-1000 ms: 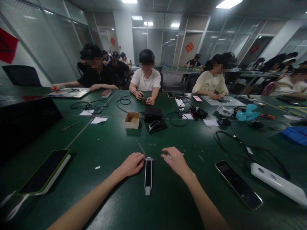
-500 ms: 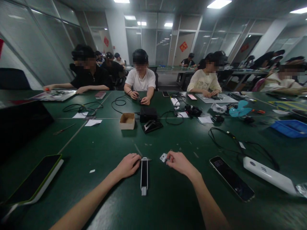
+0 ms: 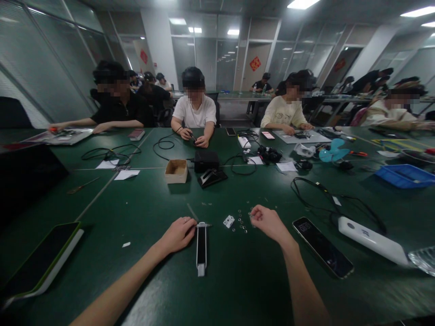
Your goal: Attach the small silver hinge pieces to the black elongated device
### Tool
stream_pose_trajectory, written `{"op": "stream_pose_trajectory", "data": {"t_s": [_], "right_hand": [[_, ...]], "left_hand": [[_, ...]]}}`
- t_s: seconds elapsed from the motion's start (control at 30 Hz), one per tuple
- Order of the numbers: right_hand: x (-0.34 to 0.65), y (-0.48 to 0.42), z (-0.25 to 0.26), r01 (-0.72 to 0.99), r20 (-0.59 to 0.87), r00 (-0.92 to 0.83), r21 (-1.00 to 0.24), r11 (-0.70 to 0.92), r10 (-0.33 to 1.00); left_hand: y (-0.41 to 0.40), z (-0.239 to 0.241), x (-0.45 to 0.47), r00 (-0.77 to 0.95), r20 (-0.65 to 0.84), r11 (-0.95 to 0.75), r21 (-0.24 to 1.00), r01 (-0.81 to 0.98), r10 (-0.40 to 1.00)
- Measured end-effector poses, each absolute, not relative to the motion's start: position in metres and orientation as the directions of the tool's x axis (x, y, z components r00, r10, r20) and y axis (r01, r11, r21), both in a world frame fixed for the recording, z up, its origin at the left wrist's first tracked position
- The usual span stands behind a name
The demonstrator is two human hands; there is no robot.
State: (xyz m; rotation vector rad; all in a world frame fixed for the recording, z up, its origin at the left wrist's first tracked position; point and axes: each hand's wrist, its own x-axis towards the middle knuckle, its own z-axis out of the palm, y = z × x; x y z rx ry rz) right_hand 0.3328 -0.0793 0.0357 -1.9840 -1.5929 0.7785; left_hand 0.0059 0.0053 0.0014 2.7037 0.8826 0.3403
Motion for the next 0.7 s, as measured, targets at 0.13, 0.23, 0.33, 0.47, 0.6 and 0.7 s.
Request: {"op": "stream_pose_trajectory", "data": {"t_s": [0.13,0.23,0.33,0.47,0.6,0.7], "right_hand": [[0.329,-0.077,0.034,0.791,-0.210,0.140,-0.564,-0.237,0.968],[0.327,-0.079,0.038,0.823,-0.213,0.140,-0.517,-0.233,0.967],[0.323,-0.083,0.042,0.845,-0.221,0.138,-0.481,-0.231,0.965],[0.311,-0.086,0.040,0.871,-0.302,0.140,-0.415,-0.263,0.943],[0.303,-0.085,0.033,0.910,-0.318,0.192,-0.297,-0.290,0.928],[0.302,-0.083,0.031,0.912,-0.312,0.180,-0.302,-0.277,0.933]], "left_hand": [[0.005,0.001,0.006,0.789,0.128,-0.776,0.329,0.538,0.601],[0.005,0.000,0.006,0.789,0.126,-0.776,0.328,0.539,0.601],[0.006,-0.001,0.006,0.787,0.131,-0.776,0.327,0.540,0.603],[0.005,-0.003,0.005,0.783,0.139,-0.773,0.334,0.540,0.607],[0.004,-0.002,0.005,0.777,0.122,-0.762,0.335,0.554,0.618],[0.002,0.001,0.005,0.778,0.107,-0.758,0.337,0.558,0.619]]}}
